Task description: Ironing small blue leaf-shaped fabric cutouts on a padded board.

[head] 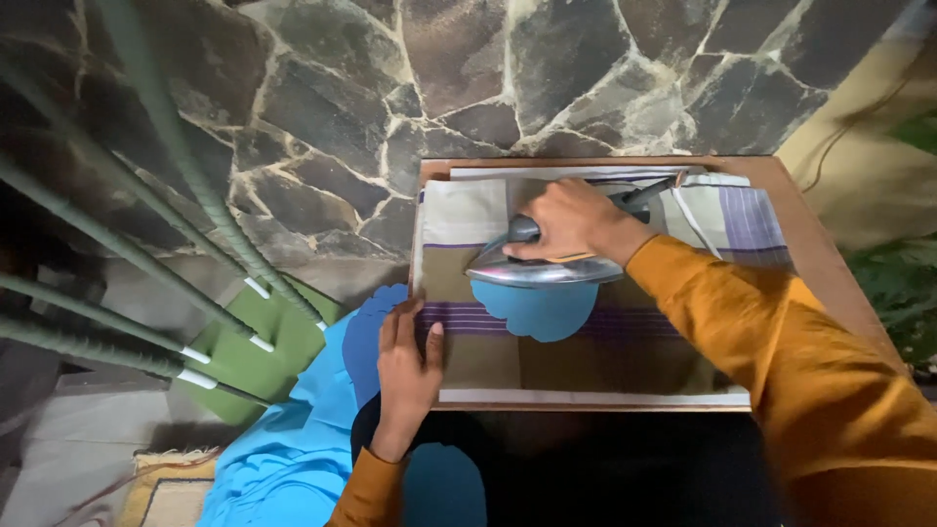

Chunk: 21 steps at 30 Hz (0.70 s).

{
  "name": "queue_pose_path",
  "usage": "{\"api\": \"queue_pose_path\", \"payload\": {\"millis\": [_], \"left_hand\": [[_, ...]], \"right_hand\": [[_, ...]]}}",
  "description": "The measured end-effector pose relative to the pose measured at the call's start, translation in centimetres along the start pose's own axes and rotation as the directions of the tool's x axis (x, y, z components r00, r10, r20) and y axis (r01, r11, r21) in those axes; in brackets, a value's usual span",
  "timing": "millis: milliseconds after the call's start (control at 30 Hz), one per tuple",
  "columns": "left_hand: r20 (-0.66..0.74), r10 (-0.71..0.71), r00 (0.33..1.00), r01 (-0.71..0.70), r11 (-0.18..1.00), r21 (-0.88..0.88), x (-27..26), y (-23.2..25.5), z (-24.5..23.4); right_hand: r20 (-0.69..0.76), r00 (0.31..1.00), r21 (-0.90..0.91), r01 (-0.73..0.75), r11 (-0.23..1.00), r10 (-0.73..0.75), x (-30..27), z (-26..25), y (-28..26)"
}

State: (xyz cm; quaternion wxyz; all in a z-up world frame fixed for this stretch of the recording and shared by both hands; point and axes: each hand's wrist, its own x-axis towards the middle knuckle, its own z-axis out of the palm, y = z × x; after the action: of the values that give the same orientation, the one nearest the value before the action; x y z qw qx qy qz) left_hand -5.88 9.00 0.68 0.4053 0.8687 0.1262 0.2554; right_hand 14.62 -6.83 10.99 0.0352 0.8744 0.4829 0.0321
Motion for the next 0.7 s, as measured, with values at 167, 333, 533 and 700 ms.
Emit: {"api": "queue_pose_path", "payload": {"millis": [167,333,533,700], "left_hand": [[-0.023,0.015,1.000,-0.014,0.999,0.044,-0.1,-0.4,0.1],[-0.029,0.047,0.998,-0.045,0.998,0.050,0.0,-0.4,0.3],[-0.043,0.031,0.999,-0.028,0.998,0.057,0.0,-0.7,0.4],[-0.043,0.007,0.999,-0.004,0.998,0.058,0.0,-1.1,0.5]], "right_hand": [[-0.025,0.969,-0.017,0.246,0.969,-0.246,-0.7,1.1,0.8],[-0.046,0.989,0.028,0.144,0.989,-0.142,-0.6,1.3,0.6],[-0.047,0.968,0.122,0.251,0.960,-0.247,-0.9,1.7,1.2],[0.067,0.984,0.210,0.149,0.966,-0.167,-2.4,1.2,2.6]]}}
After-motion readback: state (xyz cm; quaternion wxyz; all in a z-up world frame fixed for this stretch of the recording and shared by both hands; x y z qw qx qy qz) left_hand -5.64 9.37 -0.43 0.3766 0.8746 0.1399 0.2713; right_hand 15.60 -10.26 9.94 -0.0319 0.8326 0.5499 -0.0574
